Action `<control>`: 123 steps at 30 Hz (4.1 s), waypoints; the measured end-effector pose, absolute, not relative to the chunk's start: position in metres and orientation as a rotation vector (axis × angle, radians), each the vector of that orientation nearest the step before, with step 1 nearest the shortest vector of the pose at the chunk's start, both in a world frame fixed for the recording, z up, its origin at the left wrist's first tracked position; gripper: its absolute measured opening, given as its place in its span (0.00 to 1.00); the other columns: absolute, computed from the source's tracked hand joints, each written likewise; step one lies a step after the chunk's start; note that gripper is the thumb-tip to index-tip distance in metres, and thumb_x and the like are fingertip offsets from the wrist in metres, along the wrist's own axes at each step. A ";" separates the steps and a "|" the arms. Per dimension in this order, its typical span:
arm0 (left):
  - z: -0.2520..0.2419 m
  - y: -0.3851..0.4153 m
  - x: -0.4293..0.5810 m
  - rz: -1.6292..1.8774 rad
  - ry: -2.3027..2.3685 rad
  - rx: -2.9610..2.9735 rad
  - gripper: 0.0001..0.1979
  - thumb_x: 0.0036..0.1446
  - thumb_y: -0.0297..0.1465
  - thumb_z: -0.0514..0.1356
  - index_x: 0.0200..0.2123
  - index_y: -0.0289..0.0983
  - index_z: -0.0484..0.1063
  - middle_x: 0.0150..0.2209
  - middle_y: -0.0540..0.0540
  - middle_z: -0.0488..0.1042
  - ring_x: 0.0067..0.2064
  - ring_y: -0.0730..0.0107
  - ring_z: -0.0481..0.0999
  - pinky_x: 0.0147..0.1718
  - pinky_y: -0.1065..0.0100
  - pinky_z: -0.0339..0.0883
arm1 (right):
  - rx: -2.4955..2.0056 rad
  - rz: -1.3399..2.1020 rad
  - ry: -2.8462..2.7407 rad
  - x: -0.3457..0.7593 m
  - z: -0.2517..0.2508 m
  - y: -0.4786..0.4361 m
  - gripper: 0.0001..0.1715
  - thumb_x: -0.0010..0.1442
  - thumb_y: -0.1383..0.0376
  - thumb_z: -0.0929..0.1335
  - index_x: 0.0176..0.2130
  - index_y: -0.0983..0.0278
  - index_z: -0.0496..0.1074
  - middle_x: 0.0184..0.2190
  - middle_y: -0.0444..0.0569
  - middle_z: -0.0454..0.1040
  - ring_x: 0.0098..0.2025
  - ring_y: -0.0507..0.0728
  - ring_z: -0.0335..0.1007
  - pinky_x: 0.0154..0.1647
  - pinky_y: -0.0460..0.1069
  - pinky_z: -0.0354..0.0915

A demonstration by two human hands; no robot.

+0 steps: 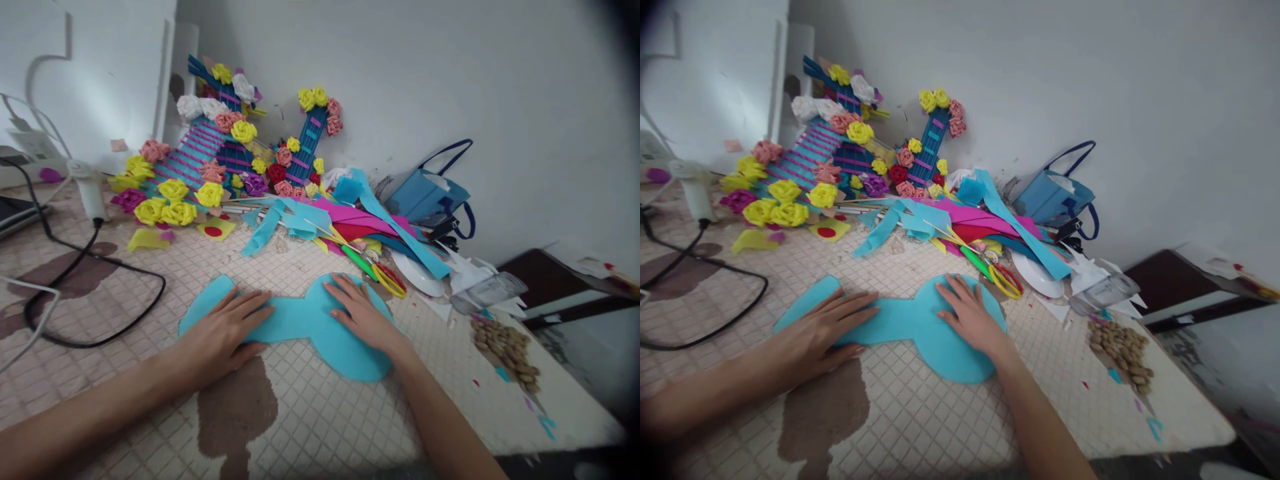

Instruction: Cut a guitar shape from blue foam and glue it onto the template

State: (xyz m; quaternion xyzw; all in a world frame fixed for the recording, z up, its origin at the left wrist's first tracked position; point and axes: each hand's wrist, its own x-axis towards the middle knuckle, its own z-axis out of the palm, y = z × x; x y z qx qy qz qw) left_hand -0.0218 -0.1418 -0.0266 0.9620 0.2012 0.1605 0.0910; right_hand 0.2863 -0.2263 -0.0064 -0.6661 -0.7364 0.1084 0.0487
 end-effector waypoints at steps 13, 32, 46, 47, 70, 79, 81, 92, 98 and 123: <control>-0.026 -0.143 -0.022 0.496 0.593 2.825 0.23 0.60 0.35 0.58 0.59 0.38 0.64 0.63 0.39 0.62 0.63 0.50 0.62 0.61 0.42 0.52 | -2.013 0.308 -2.261 0.289 -0.009 -0.226 0.31 0.69 0.51 0.55 0.68 0.52 0.48 0.71 0.46 0.40 0.71 0.62 0.31 0.66 0.70 0.35; -0.018 -0.147 -0.019 0.407 0.652 2.819 0.27 0.60 0.33 0.58 0.62 0.37 0.59 0.63 0.37 0.62 0.63 0.51 0.62 0.61 0.42 0.51 | -2.011 0.315 -2.237 0.288 -0.010 -0.226 0.30 0.69 0.52 0.55 0.67 0.51 0.49 0.71 0.46 0.41 0.71 0.61 0.32 0.66 0.70 0.35; -0.028 -0.143 -0.020 0.509 0.619 2.847 0.24 0.60 0.35 0.58 0.59 0.39 0.63 0.62 0.39 0.63 0.62 0.50 0.64 0.61 0.42 0.52 | -2.009 0.290 -2.266 0.289 -0.010 -0.225 0.32 0.69 0.51 0.55 0.68 0.51 0.47 0.71 0.46 0.40 0.71 0.62 0.31 0.66 0.70 0.36; -0.028 -0.144 -0.020 0.504 0.618 2.847 0.24 0.60 0.35 0.58 0.59 0.39 0.63 0.62 0.39 0.63 0.62 0.50 0.64 0.61 0.42 0.52 | -2.011 0.296 -2.265 0.289 -0.010 -0.225 0.31 0.69 0.51 0.55 0.68 0.52 0.47 0.71 0.46 0.40 0.71 0.62 0.31 0.66 0.70 0.35; -0.013 -0.147 -0.021 0.447 0.630 2.749 0.29 0.62 0.37 0.57 0.63 0.35 0.56 0.64 0.36 0.60 0.64 0.52 0.60 0.62 0.44 0.50 | -2.023 0.249 -2.271 0.289 -0.013 -0.226 0.31 0.69 0.53 0.54 0.68 0.54 0.49 0.71 0.47 0.42 0.71 0.61 0.33 0.67 0.70 0.35; 0.020 -0.110 -0.063 0.755 0.934 2.622 0.19 0.67 0.33 0.48 0.56 0.31 0.66 0.57 0.37 0.70 0.60 0.59 0.67 0.60 0.51 0.57 | -1.995 0.168 -2.294 0.294 -0.024 -0.225 0.31 0.69 0.52 0.52 0.67 0.54 0.49 0.70 0.47 0.44 0.71 0.62 0.35 0.66 0.71 0.38; 0.017 -0.109 -0.072 0.715 0.918 2.637 0.19 0.66 0.33 0.49 0.56 0.33 0.66 0.58 0.37 0.70 0.60 0.58 0.66 0.60 0.50 0.57 | -1.986 0.148 -2.300 0.295 -0.025 -0.225 0.31 0.69 0.52 0.52 0.67 0.54 0.49 0.70 0.47 0.44 0.71 0.62 0.35 0.66 0.71 0.38; -0.017 -0.135 -0.089 0.324 0.685 2.782 0.28 0.65 0.42 0.51 0.66 0.41 0.52 0.68 0.41 0.50 0.69 0.51 0.47 0.63 0.42 0.35 | -1.997 0.131 -2.316 0.299 -0.028 -0.225 0.31 0.69 0.50 0.50 0.67 0.53 0.49 0.70 0.46 0.44 0.71 0.62 0.36 0.65 0.71 0.40; -0.009 -0.137 -0.090 0.302 0.694 2.772 0.29 0.66 0.42 0.51 0.67 0.41 0.50 0.69 0.40 0.48 0.69 0.52 0.45 0.64 0.44 0.34 | -1.988 0.117 -2.314 0.300 -0.029 -0.225 0.32 0.69 0.50 0.51 0.67 0.53 0.48 0.70 0.46 0.45 0.71 0.63 0.37 0.65 0.72 0.40; -0.004 -0.119 -0.090 0.092 0.799 2.714 0.48 0.53 0.56 0.57 0.68 0.37 0.45 0.70 0.35 0.40 0.69 0.41 0.33 0.62 0.39 0.29 | -1.958 0.081 -2.321 0.304 -0.038 -0.224 0.31 0.68 0.49 0.52 0.67 0.51 0.48 0.70 0.46 0.46 0.71 0.62 0.38 0.66 0.70 0.39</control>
